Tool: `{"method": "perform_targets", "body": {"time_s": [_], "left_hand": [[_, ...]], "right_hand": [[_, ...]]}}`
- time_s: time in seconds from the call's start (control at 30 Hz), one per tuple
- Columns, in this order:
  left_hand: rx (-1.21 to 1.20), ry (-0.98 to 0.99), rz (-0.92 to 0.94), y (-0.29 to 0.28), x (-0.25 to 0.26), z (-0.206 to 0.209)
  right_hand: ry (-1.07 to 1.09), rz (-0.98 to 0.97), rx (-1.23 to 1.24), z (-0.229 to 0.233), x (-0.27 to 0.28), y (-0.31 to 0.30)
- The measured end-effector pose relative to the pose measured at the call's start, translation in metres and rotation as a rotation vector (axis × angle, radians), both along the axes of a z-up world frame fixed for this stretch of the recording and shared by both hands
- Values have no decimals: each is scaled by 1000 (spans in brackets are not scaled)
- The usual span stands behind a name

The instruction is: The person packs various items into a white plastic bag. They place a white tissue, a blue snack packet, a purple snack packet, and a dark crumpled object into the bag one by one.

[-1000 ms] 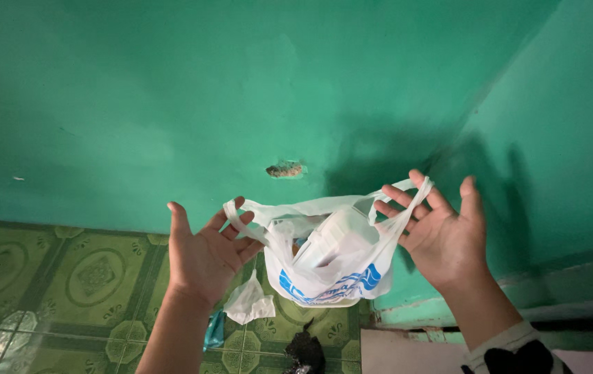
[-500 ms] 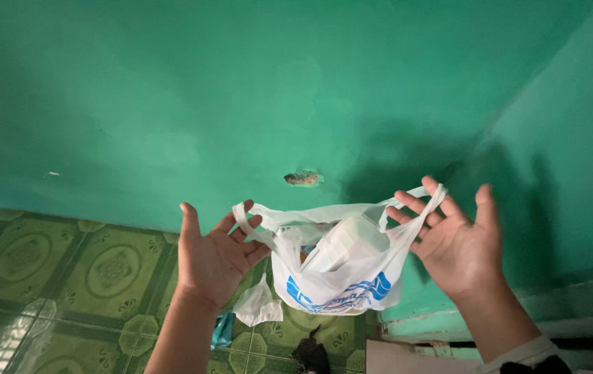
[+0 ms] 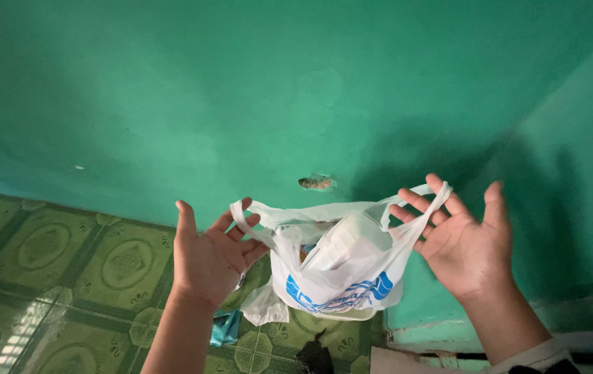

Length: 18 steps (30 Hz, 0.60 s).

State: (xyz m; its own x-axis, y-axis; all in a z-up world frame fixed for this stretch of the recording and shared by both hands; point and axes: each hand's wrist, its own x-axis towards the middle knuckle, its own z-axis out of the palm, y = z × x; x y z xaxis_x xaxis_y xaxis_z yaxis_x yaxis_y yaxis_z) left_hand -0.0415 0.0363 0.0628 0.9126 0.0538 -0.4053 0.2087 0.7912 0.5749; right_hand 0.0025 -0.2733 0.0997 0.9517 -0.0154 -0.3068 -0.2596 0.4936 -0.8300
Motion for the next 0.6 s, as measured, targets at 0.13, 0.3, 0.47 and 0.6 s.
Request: {"method": "perform_targets", "body": {"time_s": [0.13, 0.3, 0.47, 0.6], "left_hand": [[-42, -20, 25, 6, -6, 4], [-26, -21, 57, 20, -17, 8], [-36, -31, 97, 32, -29, 13], [-3, -47, 107, 43, -39, 18]], "right_hand": [[-12, 32, 0, 4, -1, 7], [-14, 67, -1, 8, -1, 19], [-32, 112, 2, 14, -4, 32], [-25, 130, -1, 19, -7, 47]]}}
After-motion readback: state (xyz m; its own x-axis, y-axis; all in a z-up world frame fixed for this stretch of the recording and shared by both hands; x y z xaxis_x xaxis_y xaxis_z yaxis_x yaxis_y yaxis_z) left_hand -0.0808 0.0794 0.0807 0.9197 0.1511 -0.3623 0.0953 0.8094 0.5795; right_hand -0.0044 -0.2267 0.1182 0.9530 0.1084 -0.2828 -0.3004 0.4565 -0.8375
